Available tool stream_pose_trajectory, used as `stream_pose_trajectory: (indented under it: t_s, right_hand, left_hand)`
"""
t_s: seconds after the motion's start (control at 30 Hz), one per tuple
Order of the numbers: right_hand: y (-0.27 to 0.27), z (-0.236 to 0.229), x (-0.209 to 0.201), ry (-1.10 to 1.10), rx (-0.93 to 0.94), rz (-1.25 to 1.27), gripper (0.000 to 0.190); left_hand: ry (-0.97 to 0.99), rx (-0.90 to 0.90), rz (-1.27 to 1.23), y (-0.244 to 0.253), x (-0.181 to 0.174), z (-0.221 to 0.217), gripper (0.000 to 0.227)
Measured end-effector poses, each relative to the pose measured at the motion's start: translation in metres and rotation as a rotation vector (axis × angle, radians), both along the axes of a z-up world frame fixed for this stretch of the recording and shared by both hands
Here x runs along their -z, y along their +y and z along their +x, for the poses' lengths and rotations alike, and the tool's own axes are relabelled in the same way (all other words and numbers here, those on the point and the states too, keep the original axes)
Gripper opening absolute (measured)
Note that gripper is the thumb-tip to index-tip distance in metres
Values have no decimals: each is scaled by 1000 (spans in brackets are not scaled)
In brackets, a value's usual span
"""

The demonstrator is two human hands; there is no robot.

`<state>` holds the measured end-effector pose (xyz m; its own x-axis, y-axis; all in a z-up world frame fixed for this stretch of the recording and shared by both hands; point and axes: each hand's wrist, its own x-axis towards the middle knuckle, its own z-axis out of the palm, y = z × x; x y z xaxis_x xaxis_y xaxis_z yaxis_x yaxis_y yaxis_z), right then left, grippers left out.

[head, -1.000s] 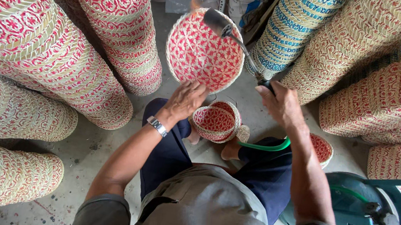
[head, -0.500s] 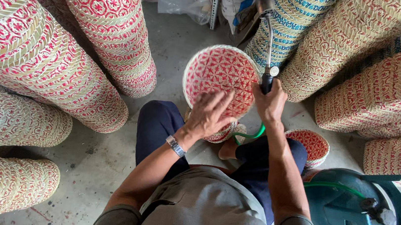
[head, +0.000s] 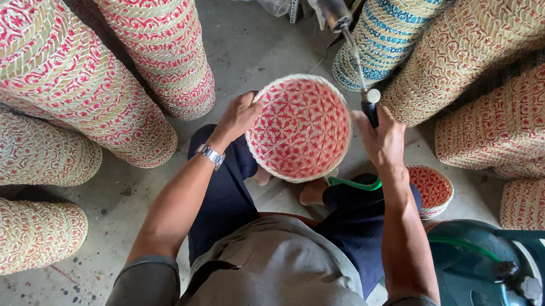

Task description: The person uses a blowtorch to apply heat to the surface of woven baskets. They pick up each basket, rotate it while applying the flame to the exterior and interior, and then place it back into a stack.

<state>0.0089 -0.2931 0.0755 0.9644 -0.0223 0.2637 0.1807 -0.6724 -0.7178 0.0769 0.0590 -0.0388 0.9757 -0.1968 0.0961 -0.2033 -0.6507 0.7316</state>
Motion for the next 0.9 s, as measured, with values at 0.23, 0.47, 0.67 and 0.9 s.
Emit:
stream_pose_trajectory:
  t_s: [0.23, 0.47, 0.67, 0.9]
  right_hand:
    - [21, -37, -11, -133, -441, -180, 24]
    - [42, -50, -15, 78, -388, -205, 28]
    - [32, -63, -20, 123, -308, -211, 26]
    - [33, -68, -13, 181, -230, -200, 29]
  left_hand:
    - [499, -256, -1222, 8, 1, -22, 40]
    - [123, -325, -1434, 12, 8, -26, 56]
    - [-137, -373, -1446, 24, 7, -29, 65]
    - [-228, -402, -1497, 21, -5, -29, 70]
